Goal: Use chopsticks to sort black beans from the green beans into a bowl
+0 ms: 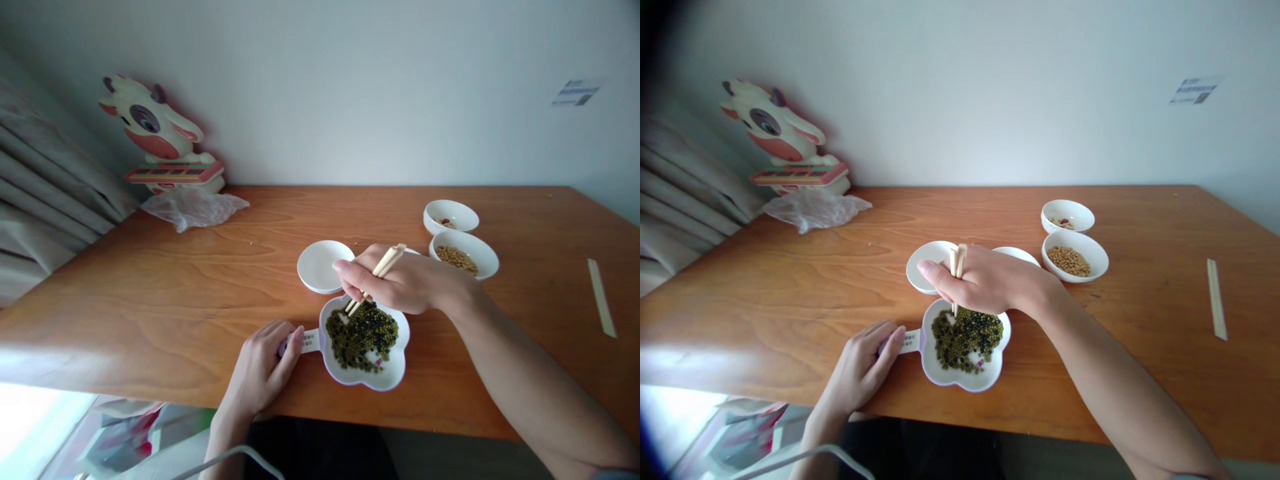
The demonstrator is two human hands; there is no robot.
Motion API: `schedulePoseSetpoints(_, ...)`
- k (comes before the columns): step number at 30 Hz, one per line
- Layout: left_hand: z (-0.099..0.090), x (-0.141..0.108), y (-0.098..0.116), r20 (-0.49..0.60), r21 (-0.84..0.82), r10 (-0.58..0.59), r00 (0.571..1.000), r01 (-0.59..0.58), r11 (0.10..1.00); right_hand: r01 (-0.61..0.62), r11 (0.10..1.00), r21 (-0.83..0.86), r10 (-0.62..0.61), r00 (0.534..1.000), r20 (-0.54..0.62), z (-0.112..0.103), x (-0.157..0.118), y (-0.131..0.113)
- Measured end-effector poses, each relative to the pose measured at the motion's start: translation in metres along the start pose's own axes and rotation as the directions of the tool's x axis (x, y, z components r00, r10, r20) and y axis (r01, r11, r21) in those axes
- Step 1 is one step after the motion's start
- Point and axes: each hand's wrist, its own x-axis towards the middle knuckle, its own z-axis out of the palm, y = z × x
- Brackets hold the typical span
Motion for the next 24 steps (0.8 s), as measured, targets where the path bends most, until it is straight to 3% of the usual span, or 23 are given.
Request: schedulePoseSetpoints(24,-0.0023,0.0,0.0066,0.0,-0.012,-0.015,1.0,0.015,1.0,-0.022,1.0,0.005,0.022,1.0,0.012,0.0072,0.0069,0.0103)
